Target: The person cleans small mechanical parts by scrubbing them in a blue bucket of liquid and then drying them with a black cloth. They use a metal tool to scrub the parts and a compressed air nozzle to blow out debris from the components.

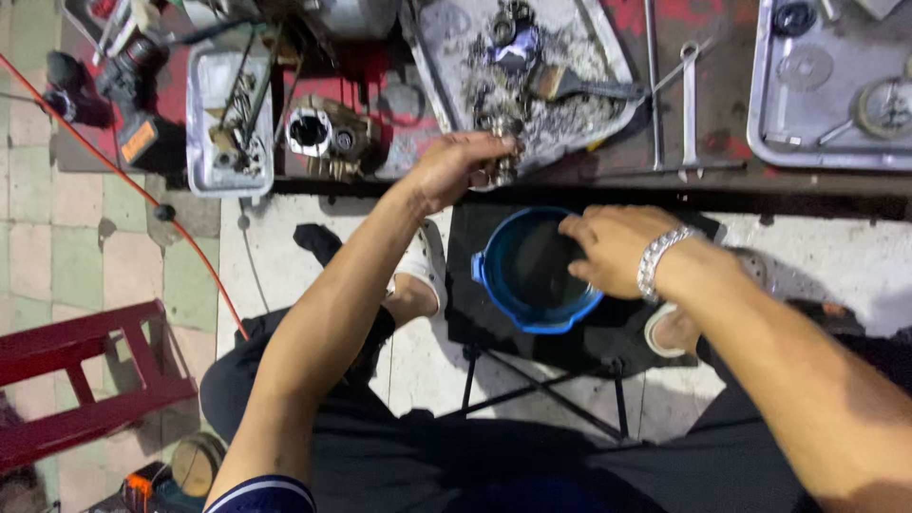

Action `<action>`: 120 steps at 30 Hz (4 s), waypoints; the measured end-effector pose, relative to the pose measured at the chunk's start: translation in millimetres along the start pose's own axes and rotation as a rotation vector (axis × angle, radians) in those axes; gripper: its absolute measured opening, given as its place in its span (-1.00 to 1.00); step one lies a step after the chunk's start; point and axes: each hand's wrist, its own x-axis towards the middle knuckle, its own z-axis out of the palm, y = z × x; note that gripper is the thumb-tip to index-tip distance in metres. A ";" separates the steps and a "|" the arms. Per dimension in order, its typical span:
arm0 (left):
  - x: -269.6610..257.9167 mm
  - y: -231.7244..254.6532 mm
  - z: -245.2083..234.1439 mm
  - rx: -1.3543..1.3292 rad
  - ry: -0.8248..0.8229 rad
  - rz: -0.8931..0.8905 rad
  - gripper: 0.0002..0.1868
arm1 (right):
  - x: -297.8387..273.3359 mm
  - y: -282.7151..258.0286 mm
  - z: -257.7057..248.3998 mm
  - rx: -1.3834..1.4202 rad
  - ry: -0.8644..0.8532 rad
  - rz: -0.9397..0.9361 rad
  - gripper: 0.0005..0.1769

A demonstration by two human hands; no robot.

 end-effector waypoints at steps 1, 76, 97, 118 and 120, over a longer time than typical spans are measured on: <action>-8.1 -17.4 5.4 -0.029 -0.031 -0.004 -0.79 | 0.0 2.7 1.6 -0.018 -0.007 0.009 -0.35; -139.7 -54.7 108.0 0.289 0.244 0.377 -0.59 | -25.9 7.0 22.0 0.904 0.188 -0.040 -0.57; -149.8 -57.7 107.6 0.345 0.357 0.516 -0.72 | -45.0 -9.9 40.0 0.397 0.729 -0.498 -0.62; -157.8 -58.8 100.8 -0.131 0.179 0.440 -0.55 | -45.8 -15.7 48.9 0.602 0.731 -0.406 -0.55; -157.6 -61.1 100.8 -0.203 0.165 0.437 -0.55 | -44.6 -15.2 53.4 0.500 0.795 -0.451 -0.53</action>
